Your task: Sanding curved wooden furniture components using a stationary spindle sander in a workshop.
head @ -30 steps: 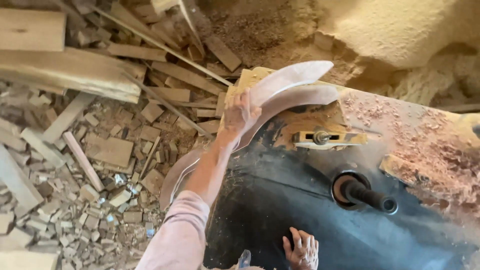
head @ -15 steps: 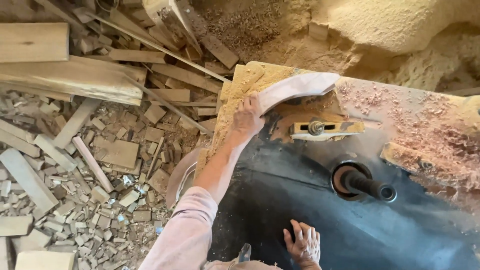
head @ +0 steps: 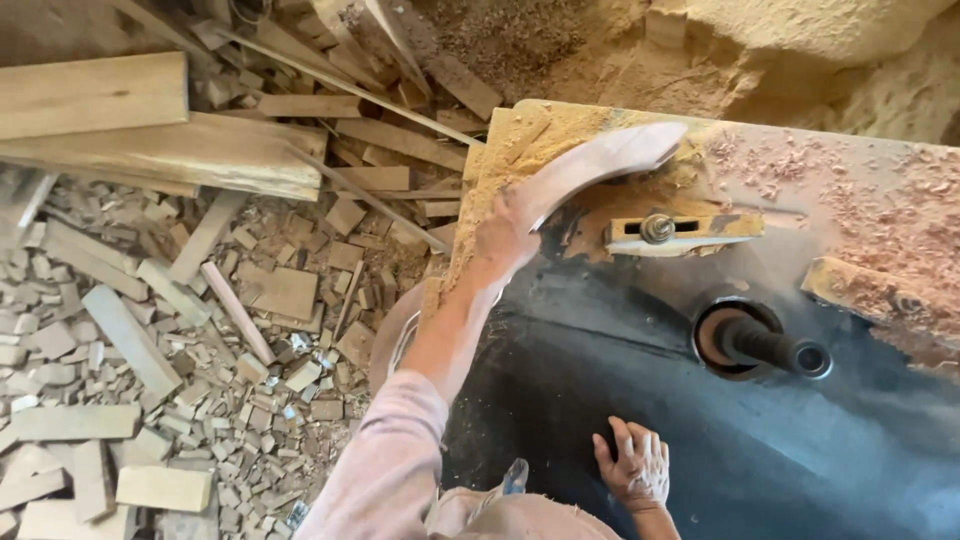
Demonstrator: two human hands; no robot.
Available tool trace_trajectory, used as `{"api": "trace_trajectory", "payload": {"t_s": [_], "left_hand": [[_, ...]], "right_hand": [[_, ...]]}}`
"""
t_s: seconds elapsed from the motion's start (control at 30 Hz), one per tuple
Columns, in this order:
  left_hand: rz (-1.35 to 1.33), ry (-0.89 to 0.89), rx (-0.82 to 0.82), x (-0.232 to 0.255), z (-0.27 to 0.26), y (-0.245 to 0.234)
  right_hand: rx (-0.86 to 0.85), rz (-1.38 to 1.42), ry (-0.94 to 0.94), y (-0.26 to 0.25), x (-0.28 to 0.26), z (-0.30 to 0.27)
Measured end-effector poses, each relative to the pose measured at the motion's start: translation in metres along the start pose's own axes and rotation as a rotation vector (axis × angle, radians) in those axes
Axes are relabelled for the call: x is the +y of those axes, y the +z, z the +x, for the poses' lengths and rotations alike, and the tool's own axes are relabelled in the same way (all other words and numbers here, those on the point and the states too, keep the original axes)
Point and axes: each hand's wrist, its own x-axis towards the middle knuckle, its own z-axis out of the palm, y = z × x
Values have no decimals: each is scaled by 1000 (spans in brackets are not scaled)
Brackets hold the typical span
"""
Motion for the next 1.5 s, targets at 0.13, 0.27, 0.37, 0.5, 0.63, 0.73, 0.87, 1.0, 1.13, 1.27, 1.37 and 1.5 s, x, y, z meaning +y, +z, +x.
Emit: {"api": "trace_trajectory", "payload": {"t_s": [0.13, 0.27, 0.37, 0.5, 0.63, 0.73, 0.87, 1.0, 1.13, 1.27, 1.37, 1.5], "left_hand": [[-122, -66, 119, -54, -70, 27], [111, -113, 311, -118, -157, 74], [-55, -222, 250, -138, -236, 86], [132, -163, 359, -178, -314, 131], [151, 42, 404, -188, -367, 141], [234, 154, 509, -192, -380, 146], [355, 154, 685, -190, -414, 142], [198, -56, 799, -183, -483, 147], [-345, -640, 865, -132, -541, 177], [-864, -1224, 904, -51, -541, 200], [-1079, -1390, 958, -15, -525, 217], [-1198, -1428, 899, 15, -517, 223]], "right_hand": [[39, 14, -5, -3, -3, 1], [49, -2, -35, -5, -2, 0], [88, 10, -50, -10, -7, 3], [71, 81, -102, 1, -7, 0], [73, 417, -121, -4, -4, 0], [123, 614, -54, -35, -10, 23], [-1, 672, -213, -43, -4, 48], [-342, 716, -251, -28, -22, 81], [-673, 191, -469, -18, -38, 88], [-747, 97, -447, 8, -29, 76], [-737, 134, -412, 16, -13, 55], [-788, 110, -362, 9, 11, 29]]}}
